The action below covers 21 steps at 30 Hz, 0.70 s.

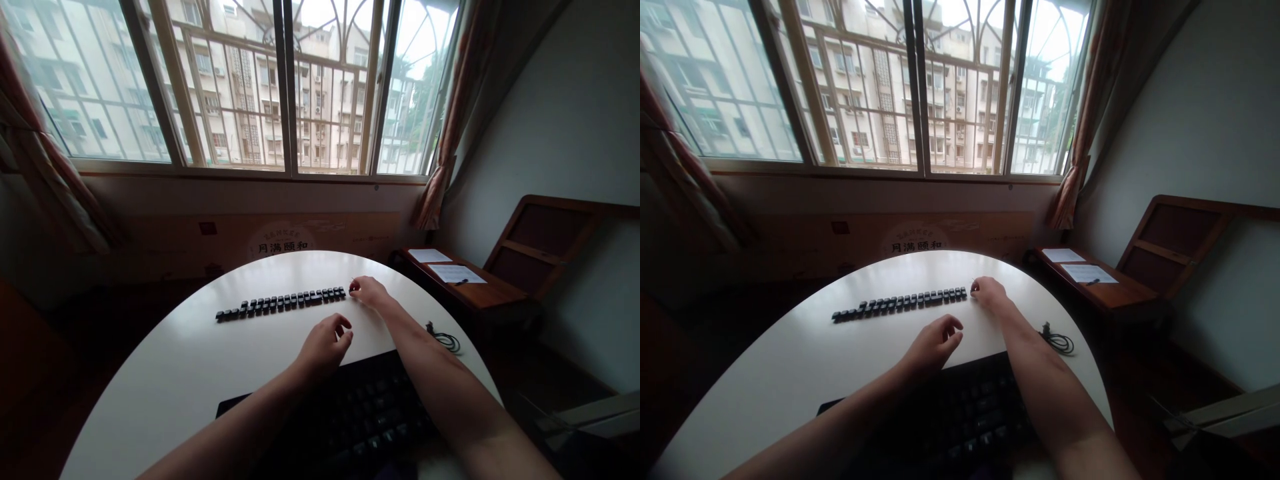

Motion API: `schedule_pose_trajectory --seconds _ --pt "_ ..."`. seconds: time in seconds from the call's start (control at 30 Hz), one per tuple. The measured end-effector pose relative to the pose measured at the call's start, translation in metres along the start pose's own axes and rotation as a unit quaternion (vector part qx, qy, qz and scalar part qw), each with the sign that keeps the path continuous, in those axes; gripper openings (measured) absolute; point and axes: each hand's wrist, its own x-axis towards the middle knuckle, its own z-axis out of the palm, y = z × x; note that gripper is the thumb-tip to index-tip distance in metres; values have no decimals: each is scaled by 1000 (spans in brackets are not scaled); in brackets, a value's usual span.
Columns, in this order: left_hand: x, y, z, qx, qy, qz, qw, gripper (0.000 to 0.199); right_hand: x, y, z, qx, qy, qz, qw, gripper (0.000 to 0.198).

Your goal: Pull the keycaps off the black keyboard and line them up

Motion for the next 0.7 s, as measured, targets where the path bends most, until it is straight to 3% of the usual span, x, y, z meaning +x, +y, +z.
schedule_pose_trajectory --seconds 0.7 --pt "2 -1 -1 12 -8 -12 1000 22 17 17 20 40 2 -34 999 28"
